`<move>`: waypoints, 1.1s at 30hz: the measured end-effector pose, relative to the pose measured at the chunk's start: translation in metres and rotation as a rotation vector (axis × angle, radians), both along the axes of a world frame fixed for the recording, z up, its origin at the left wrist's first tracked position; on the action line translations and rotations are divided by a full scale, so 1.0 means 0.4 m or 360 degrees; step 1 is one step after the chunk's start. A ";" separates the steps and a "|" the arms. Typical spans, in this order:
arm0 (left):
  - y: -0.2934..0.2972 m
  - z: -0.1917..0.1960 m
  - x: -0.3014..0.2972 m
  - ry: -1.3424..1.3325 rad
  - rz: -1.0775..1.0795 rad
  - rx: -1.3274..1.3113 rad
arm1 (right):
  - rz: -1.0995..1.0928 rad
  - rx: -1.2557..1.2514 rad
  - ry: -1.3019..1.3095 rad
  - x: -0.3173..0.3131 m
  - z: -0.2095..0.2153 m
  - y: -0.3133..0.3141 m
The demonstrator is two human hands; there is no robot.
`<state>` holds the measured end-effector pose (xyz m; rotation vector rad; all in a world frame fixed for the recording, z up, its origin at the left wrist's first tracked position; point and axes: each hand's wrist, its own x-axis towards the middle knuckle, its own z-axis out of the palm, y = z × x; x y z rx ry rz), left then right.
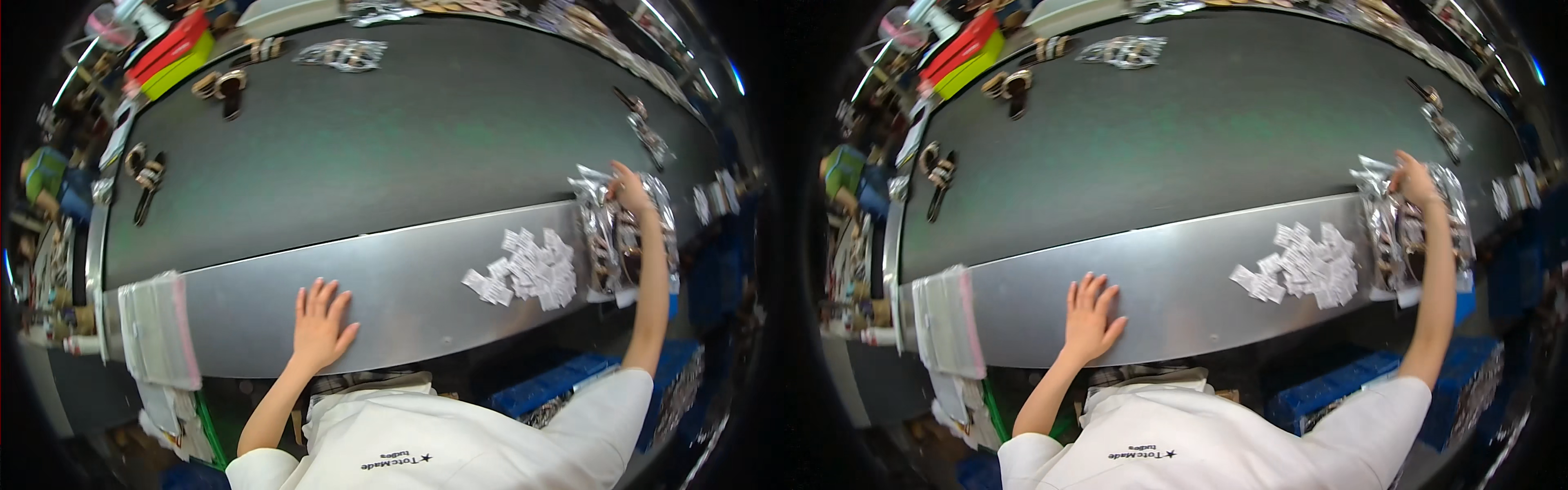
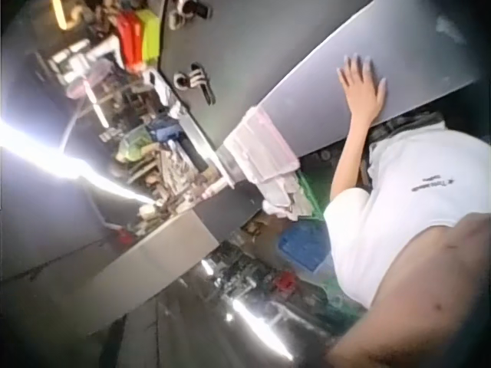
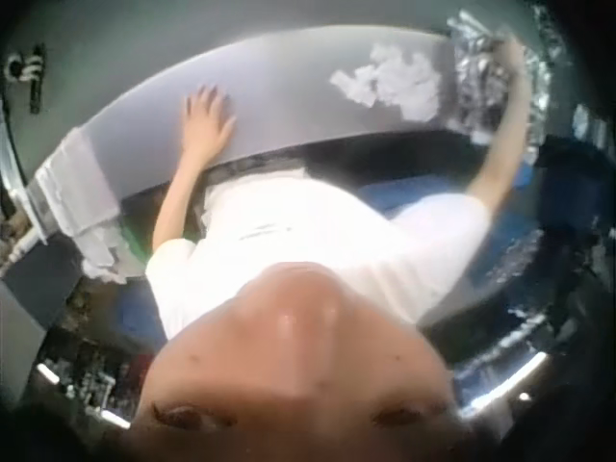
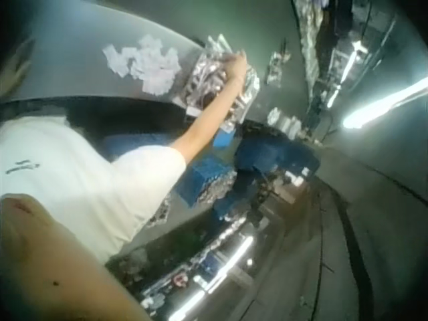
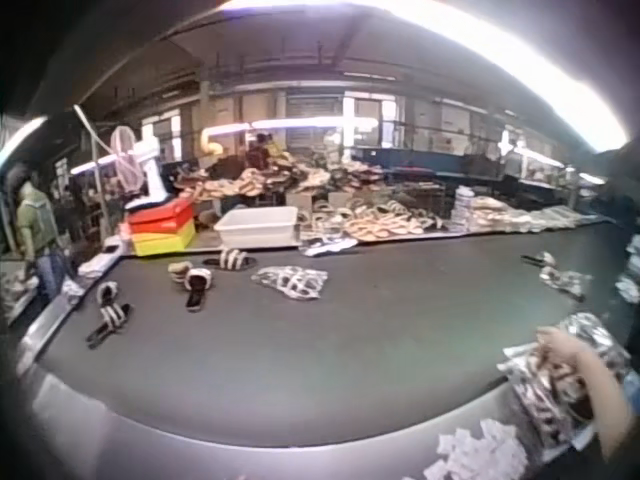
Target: The person repeatedly picks up black sandals with gold straps from a table, places them into clear plastic bags, and sets the packaged items aside. The process involves handling the sandals one at a time, opening the bags, and arranging the footwear inside.
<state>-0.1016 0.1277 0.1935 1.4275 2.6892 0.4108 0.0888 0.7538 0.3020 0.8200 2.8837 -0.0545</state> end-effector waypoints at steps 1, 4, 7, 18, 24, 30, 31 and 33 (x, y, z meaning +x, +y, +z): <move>-0.002 -0.004 -0.003 -0.0009 -0.0009 0.0008 | -0.0040 -0.0330 0.0187 0.023 0.011 0.024; -0.005 -0.008 -0.012 -0.0010 -0.0007 0.0008 | -0.0075 0.0076 0.0256 -0.034 0.103 -0.039; -0.002 -0.014 -0.017 0.0012 -0.0012 -0.0038 | 0.0231 0.0190 0.0663 -0.222 0.162 -0.253; -0.032 -0.036 -0.054 -0.0325 0.0056 0.0082 | 0.0886 -0.1352 0.0817 -1.269 -0.274 -0.774; -0.064 -0.048 -0.082 -0.0505 0.0125 0.0269 | 0.0676 -0.1269 0.1225 -1.784 -0.363 -0.933; -0.197 -0.090 0.011 -0.1046 0.0528 0.0801 | 0.0290 -0.2026 0.1116 -2.098 -0.275 -1.197; -0.261 -0.094 0.094 -0.1010 0.0679 0.0694 | 0.0280 -0.1795 0.1124 -2.104 -0.262 -1.244; -0.454 -0.089 0.275 -0.1805 0.0585 -0.0293 | 0.0330 -0.1820 0.1028 -2.190 -0.333 -1.230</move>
